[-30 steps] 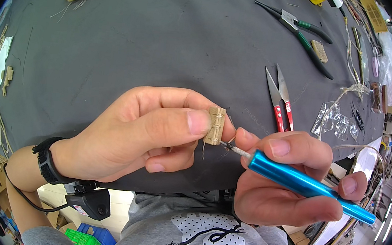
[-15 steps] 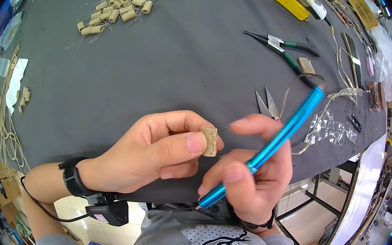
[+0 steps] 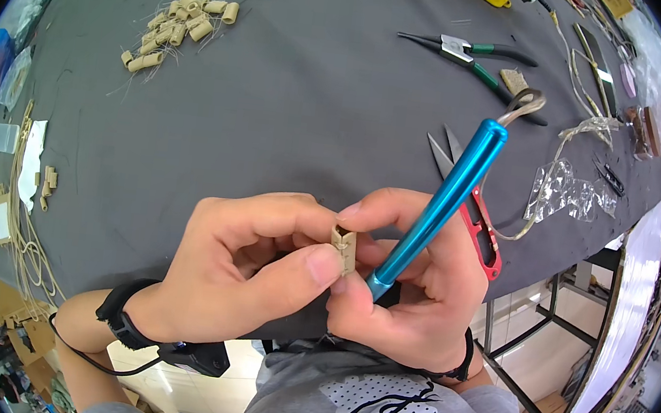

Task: The person picks up small cylindrical cardboard components from a table and uses a blue pen-like tool to apply a substance to the interior of the cylinders. The person handles the components one at a time, rotating them to ensure coverage inside the hollow center.

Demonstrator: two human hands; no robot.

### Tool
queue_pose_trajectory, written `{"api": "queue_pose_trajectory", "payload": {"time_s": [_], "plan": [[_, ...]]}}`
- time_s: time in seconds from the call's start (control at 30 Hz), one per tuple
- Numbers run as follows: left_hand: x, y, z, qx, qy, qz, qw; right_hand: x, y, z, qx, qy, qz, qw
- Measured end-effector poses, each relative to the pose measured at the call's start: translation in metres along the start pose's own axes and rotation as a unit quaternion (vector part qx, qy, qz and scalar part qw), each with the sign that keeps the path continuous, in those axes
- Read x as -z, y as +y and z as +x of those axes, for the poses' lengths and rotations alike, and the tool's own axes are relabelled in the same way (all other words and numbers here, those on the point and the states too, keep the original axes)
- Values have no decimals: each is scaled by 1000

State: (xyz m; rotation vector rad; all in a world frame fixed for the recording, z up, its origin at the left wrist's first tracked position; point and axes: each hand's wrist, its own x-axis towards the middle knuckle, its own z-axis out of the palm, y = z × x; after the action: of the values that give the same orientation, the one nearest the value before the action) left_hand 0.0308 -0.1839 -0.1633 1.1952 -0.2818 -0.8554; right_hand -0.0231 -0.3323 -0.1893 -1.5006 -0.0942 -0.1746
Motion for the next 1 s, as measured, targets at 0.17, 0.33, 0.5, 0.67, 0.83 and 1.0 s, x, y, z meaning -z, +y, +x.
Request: {"api": "queue_pose_trajectory", "payload": {"time_s": [0.17,0.33,0.5,0.67,0.83,1.0], "plan": [[1,6,-5,-31,21,125,991,2,-9,1,0,-52,-64,997],[10,-4,-4,-14,27,101,994,-2,7,1,38,-58,-86,994],[15,-6,-6,7,18,66,998,-5,15,-1,28,-59,-43,997],[15,-4,-4,21,12,53,998,-3,14,2,54,-50,-78,994],[12,-2,-2,27,35,89,995,-1,9,1,1,-64,-93,994],[11,-1,3,45,40,104,993,2,5,1,-67,-34,-47,996]]}}
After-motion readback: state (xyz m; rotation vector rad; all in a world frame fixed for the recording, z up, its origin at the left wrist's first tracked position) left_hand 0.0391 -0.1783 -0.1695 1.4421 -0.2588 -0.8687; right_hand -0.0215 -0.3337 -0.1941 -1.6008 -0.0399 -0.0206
